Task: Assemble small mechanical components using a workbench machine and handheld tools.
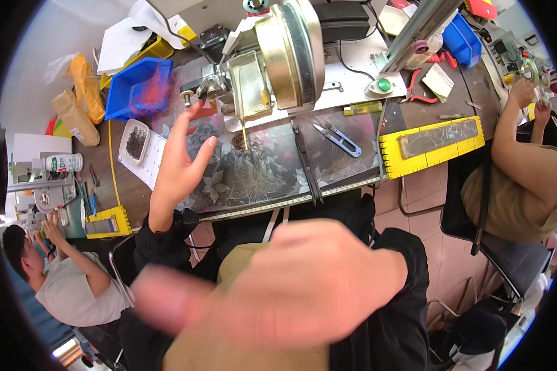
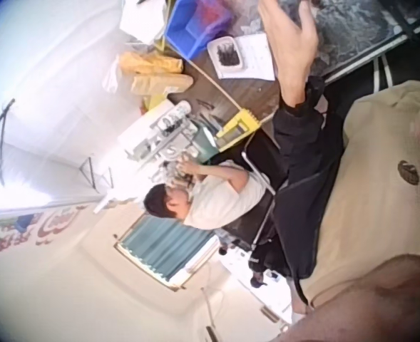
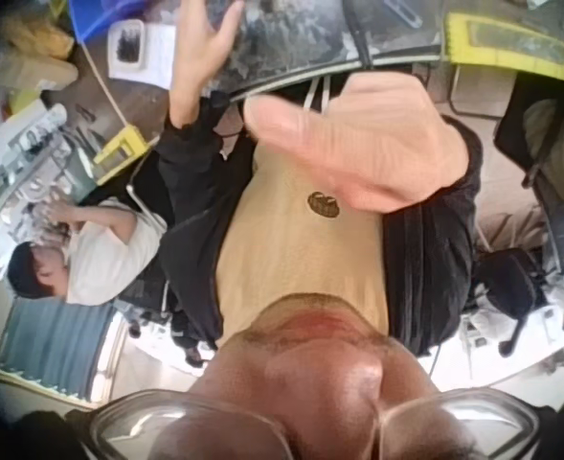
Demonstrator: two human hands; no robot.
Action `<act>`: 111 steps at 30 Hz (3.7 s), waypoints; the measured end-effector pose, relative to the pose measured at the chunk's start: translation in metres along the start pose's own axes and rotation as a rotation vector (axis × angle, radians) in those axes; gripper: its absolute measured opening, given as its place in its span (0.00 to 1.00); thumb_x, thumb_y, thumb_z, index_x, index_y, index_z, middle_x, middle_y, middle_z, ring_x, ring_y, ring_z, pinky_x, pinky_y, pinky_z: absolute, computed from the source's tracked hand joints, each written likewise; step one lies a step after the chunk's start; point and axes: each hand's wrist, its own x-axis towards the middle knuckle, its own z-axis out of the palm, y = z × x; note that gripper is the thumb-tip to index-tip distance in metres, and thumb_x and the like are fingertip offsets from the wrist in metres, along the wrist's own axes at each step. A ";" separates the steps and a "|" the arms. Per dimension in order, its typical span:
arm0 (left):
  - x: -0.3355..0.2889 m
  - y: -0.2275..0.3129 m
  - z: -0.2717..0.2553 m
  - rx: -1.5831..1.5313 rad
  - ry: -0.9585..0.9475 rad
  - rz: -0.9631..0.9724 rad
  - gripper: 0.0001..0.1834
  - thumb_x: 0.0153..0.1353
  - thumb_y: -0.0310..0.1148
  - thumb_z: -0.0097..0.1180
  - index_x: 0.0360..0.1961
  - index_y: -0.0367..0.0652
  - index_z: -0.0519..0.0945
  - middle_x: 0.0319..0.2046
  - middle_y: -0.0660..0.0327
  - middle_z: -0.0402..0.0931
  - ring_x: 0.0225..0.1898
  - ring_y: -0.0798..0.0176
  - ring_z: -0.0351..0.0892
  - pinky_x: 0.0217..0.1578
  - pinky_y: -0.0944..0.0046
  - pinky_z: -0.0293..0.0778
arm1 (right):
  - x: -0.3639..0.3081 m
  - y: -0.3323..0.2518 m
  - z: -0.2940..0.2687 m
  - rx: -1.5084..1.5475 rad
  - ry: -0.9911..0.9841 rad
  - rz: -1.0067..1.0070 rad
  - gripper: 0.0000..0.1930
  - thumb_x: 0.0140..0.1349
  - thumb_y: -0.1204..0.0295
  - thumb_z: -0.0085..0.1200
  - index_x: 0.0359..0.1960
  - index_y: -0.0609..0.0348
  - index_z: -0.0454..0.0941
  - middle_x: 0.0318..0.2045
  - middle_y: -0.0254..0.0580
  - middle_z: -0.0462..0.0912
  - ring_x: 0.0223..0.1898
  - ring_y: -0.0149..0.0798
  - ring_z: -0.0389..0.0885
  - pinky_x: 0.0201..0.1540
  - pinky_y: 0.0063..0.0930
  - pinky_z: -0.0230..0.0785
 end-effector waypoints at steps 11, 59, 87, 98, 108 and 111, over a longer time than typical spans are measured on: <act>-0.057 0.008 -0.052 -0.024 0.026 -0.139 0.27 0.65 0.27 0.56 0.67 0.42 0.71 0.55 0.57 0.80 0.60 0.60 0.76 0.61 0.57 0.65 | -0.071 0.089 0.054 -0.136 0.371 0.584 0.22 0.59 0.83 0.54 0.56 0.57 0.82 0.25 0.35 0.85 0.30 0.35 0.80 0.40 0.30 0.68; -0.113 -0.037 -0.033 0.275 -0.279 -0.289 0.47 0.42 0.31 0.72 0.68 0.43 0.70 0.42 0.60 0.63 0.46 0.58 0.64 0.53 0.63 0.63 | -0.075 0.181 0.076 -0.162 0.407 0.045 0.17 0.50 0.83 0.57 0.43 0.61 0.86 0.21 0.35 0.79 0.22 0.30 0.72 0.26 0.25 0.62; -0.112 -0.039 -0.030 0.245 -0.278 -0.247 0.43 0.47 0.34 0.74 0.68 0.54 0.72 0.40 0.62 0.66 0.47 0.57 0.65 0.55 0.56 0.59 | -0.080 0.179 0.070 -0.023 0.420 0.192 0.12 0.53 0.82 0.58 0.39 0.62 0.87 0.22 0.38 0.81 0.24 0.31 0.76 0.28 0.24 0.66; -0.118 -0.046 -0.027 0.250 -0.195 -0.168 0.39 0.51 0.32 0.72 0.67 0.51 0.73 0.40 0.61 0.67 0.48 0.59 0.68 0.56 0.60 0.65 | -0.076 0.179 0.073 -0.012 0.442 0.224 0.10 0.61 0.78 0.59 0.43 0.63 0.85 0.28 0.36 0.84 0.27 0.24 0.77 0.33 0.21 0.69; -0.113 -0.044 -0.020 0.182 -0.204 -0.189 0.39 0.51 0.34 0.71 0.67 0.53 0.74 0.41 0.61 0.67 0.47 0.59 0.70 0.54 0.59 0.66 | -0.073 0.169 0.075 -0.229 0.438 0.228 0.15 0.54 0.77 0.63 0.45 0.57 0.86 0.24 0.34 0.80 0.24 0.27 0.75 0.31 0.20 0.69; -0.114 -0.041 -0.029 0.179 -0.186 -0.217 0.42 0.45 0.32 0.73 0.66 0.52 0.74 0.39 0.61 0.66 0.45 0.59 0.69 0.52 0.58 0.66 | -0.062 0.166 0.073 -0.115 0.415 0.117 0.17 0.51 0.77 0.64 0.45 0.57 0.86 0.24 0.35 0.80 0.24 0.30 0.76 0.28 0.23 0.71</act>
